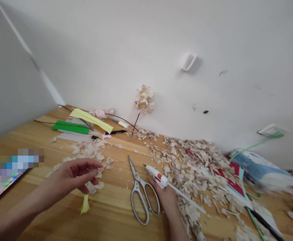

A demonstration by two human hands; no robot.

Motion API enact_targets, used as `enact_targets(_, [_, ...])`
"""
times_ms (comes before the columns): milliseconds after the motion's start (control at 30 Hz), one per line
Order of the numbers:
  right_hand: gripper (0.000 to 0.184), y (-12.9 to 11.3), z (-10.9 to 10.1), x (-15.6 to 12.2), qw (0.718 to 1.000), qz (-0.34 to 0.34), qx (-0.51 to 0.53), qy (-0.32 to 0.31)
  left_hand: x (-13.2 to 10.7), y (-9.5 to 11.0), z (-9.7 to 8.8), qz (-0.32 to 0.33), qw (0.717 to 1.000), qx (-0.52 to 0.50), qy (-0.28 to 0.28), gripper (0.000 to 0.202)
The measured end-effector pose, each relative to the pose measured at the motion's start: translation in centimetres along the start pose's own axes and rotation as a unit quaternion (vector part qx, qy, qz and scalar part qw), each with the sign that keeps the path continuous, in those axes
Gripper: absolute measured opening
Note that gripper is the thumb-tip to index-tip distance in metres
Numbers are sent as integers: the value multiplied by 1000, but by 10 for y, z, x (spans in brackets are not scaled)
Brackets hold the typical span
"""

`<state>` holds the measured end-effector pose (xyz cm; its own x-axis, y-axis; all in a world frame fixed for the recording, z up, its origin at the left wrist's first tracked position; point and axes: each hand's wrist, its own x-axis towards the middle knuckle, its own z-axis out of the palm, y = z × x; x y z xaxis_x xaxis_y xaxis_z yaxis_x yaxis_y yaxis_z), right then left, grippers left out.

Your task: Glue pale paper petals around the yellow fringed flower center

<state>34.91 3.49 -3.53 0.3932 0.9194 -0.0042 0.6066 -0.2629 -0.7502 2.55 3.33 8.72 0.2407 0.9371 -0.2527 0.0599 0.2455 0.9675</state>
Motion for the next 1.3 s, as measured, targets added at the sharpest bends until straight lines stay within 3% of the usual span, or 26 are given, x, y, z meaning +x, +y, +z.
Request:
enact_targets(100, [45,0,-10,-5,998,-22,-59,3,-4,-6,-9,-2,1000,-2,9,29])
enact_targets(267, [37,3,-51,-44,981,-19,-189,50,-8,-20,-25,6,997,-63,47,25])
enact_targets(300, [33,-3,-56,-55,972,-38,-226,45,-8,-24,-27,9,995,-81,58,24])
enact_targets(333, [28,-14,-56,-66,972,-77,-224,0,-8,-27,-28,9,993,-96,66,24])
enact_targets(400, [17,-45,-44,-85,957,-216,-177,-77,-7,-34,-29,6,990,-117,74,23])
enact_targets(500, [16,-104,1,-97,881,-400,-168,-189,-7,-42,-29,7,989,-134,67,22])
enact_targets(600, [30,-143,49,-93,798,-483,-224,-282,-8,-45,-29,11,986,-149,73,22])
enact_targets(700, [24,-154,79,-88,765,-510,-222,-325,-10,-43,-30,6,985,-155,74,23])
enact_targets(833, [17,-149,90,-86,778,-488,-196,-343,-10,-39,-30,-1,986,-147,74,24])
enact_targets(1000, [17,-136,73,-86,858,-372,-97,-341,-7,-41,-30,-5,989,-135,65,26])
enact_targets(1133, [3,-120,58,-82,914,-226,81,-328,-6,-39,-29,-2,989,-134,64,26])
enact_targets(1300, [25,-117,50,-73,912,-98,295,-269,-2,-22,-17,3,992,-112,50,27])
